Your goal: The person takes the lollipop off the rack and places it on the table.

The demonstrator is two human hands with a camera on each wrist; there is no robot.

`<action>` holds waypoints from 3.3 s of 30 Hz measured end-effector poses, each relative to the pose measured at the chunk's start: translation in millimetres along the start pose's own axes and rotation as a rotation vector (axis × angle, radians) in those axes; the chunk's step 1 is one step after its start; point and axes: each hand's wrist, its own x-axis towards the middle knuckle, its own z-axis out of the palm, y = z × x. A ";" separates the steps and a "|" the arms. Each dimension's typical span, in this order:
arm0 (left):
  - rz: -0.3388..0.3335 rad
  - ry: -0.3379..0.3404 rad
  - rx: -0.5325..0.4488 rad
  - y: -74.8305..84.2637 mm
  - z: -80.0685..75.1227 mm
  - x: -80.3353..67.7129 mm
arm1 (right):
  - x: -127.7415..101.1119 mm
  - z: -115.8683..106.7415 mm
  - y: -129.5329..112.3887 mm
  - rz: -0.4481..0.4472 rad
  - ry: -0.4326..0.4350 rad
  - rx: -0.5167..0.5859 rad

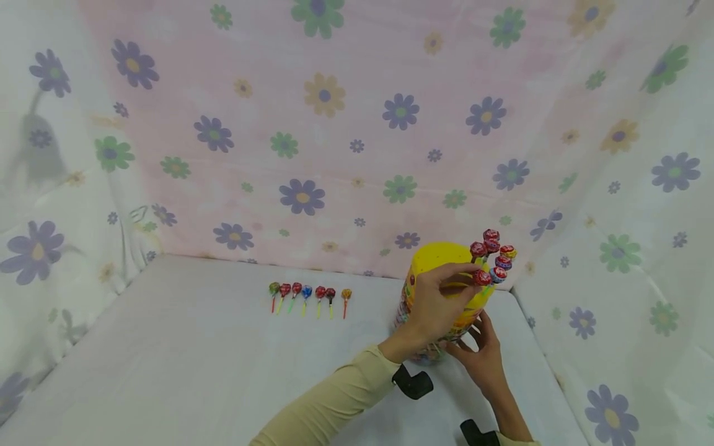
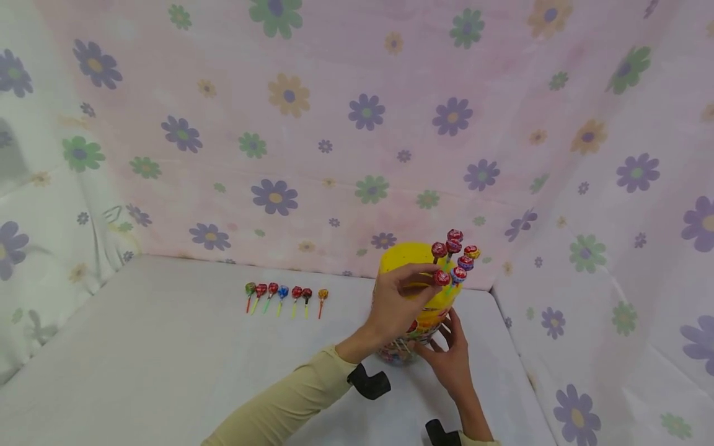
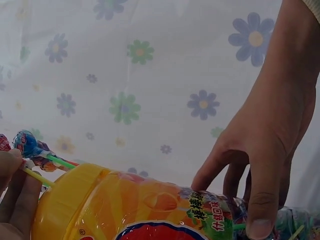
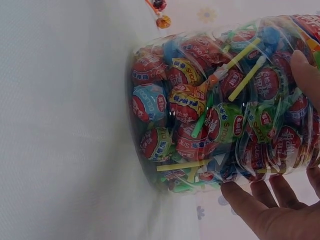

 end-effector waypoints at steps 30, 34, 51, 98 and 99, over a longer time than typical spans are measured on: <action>0.012 0.244 0.000 -18.3 -75.6 -43.5 | -0.7 -1.8 -2.7 0.024 0.010 0.013; -0.091 0.246 0.012 -30.2 -90.7 -61.5 | -0.3 -1.4 -3.1 0.028 0.007 0.016; -0.441 0.210 0.278 -80.4 -155.6 -129.5 | -0.4 -1.3 -1.8 0.024 0.006 0.017; -0.568 0.203 0.700 -126.3 -189.8 -111.4 | 1.0 0.0 0.3 0.039 0.000 0.022; -0.565 0.202 0.695 -125.0 -190.1 -112.2 | 0.8 0.1 0.6 0.039 0.000 0.025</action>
